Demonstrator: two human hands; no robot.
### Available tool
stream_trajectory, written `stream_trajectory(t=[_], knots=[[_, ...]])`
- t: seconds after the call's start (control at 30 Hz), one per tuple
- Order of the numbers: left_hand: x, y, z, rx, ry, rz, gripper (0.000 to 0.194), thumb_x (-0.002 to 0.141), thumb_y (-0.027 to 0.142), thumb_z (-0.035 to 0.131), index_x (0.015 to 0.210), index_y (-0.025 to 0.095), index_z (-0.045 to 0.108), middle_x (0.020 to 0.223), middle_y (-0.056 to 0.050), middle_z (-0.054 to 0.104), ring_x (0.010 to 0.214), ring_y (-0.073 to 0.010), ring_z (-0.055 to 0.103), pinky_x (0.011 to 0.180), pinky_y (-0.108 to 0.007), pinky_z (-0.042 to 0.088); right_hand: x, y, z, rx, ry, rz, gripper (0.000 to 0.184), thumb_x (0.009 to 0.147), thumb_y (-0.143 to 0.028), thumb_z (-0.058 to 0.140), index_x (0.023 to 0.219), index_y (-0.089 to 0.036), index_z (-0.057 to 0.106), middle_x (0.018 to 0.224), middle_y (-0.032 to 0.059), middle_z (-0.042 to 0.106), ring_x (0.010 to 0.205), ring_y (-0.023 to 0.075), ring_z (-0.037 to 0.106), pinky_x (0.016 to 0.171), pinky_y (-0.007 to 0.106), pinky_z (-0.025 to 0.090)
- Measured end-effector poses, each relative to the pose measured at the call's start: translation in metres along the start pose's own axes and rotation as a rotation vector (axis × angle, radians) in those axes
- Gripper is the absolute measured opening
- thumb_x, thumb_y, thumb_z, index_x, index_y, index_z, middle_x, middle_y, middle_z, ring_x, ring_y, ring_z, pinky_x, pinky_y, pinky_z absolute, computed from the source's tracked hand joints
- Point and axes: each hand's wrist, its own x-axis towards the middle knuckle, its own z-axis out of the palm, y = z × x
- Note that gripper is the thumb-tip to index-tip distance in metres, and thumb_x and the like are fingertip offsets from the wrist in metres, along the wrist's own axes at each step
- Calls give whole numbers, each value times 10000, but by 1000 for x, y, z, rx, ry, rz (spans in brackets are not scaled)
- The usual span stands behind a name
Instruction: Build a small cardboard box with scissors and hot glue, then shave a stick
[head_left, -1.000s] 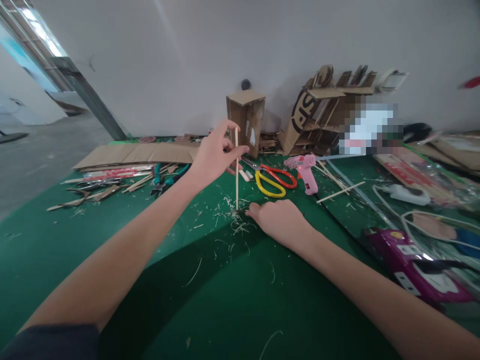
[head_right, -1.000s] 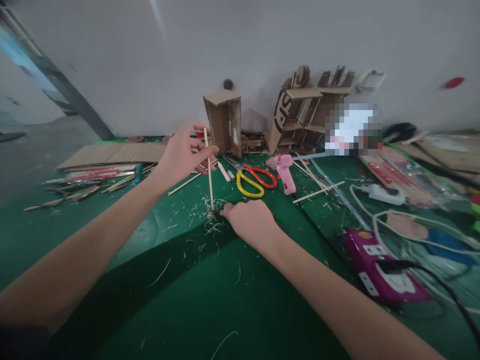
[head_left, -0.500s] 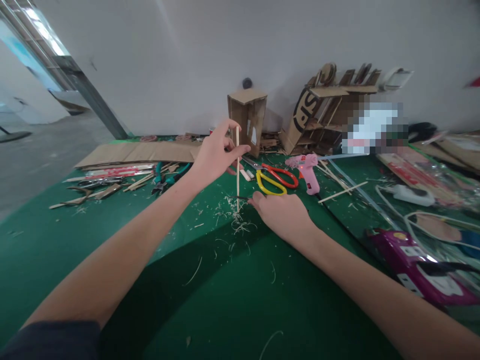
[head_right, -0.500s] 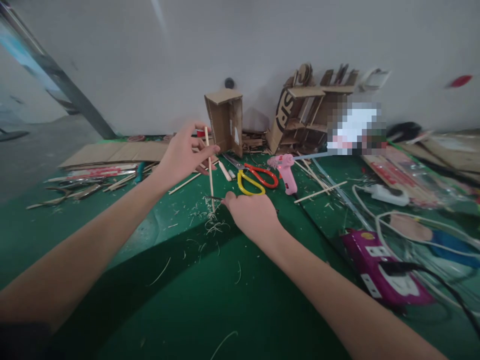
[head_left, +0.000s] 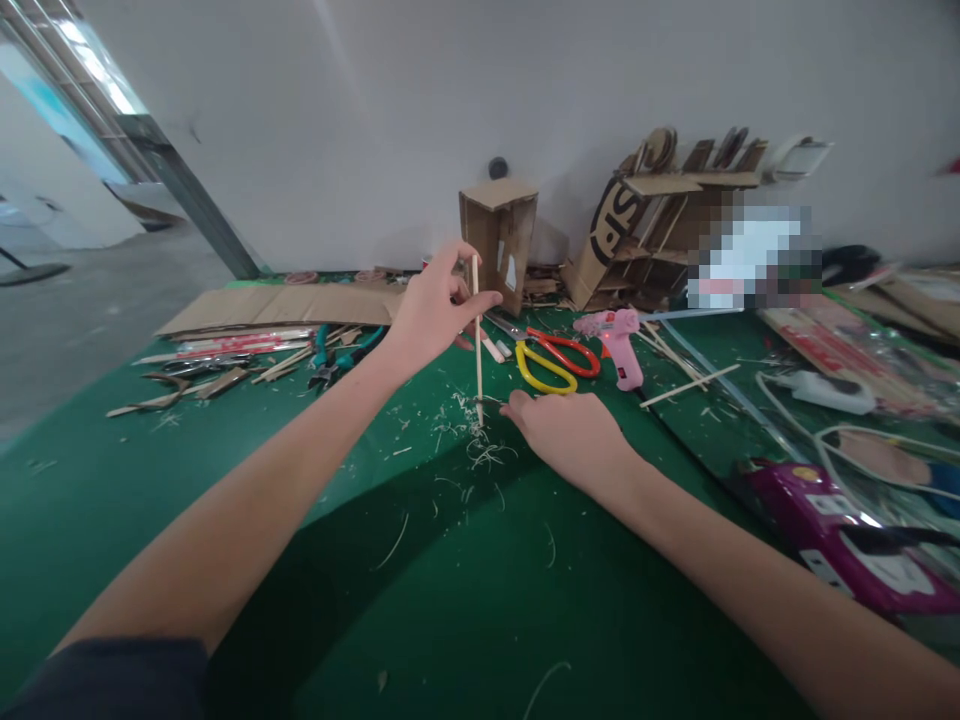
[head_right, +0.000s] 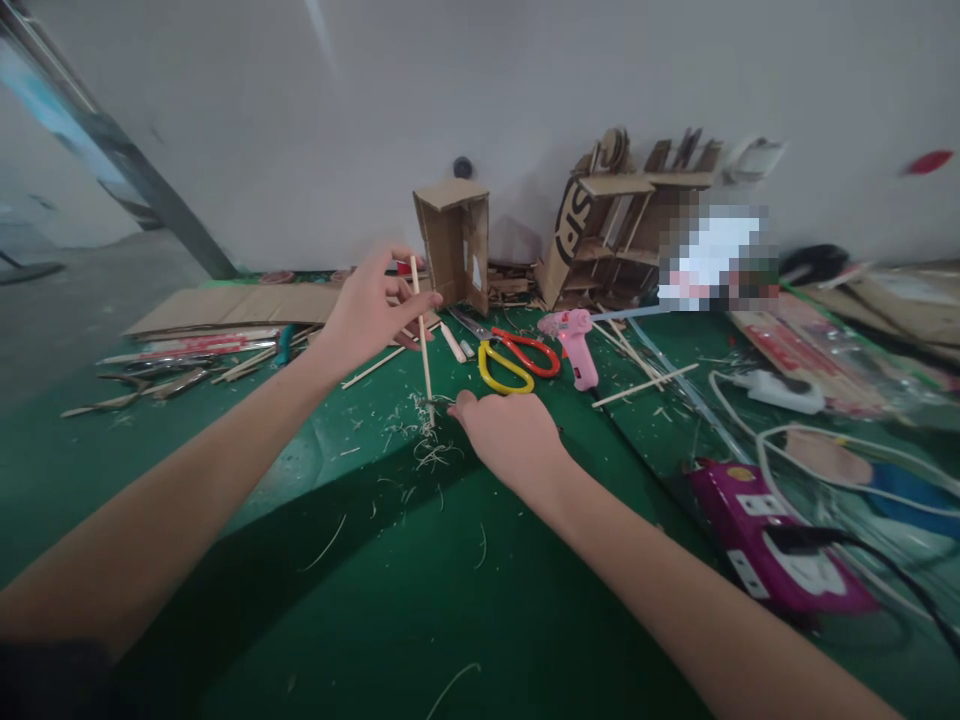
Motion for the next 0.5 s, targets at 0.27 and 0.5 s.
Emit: stream_trajectory(t=[0.27, 0.5], knots=[[-2, 3, 0, 3, -11, 5, 353, 835, 308, 629, 1127, 268, 434, 612, 55, 541, 508, -126, 639, 420, -191, 510, -1, 1, -2, -14, 39, -2, 413, 1003, -388, 266, 978, -192, 628, 596, 68, 657, 520, 201, 619, 471, 266, 205], [0, -2, 1, -4, 5, -3, 345, 831, 296, 629, 1110, 263, 429, 600, 60, 517, 506, -129, 636, 424, -201, 514, -4, 0, 2, 10, -58, -40, 358, 996, -374, 318, 990, -184, 622, 594, 63, 665, 508, 202, 619, 460, 267, 192]])
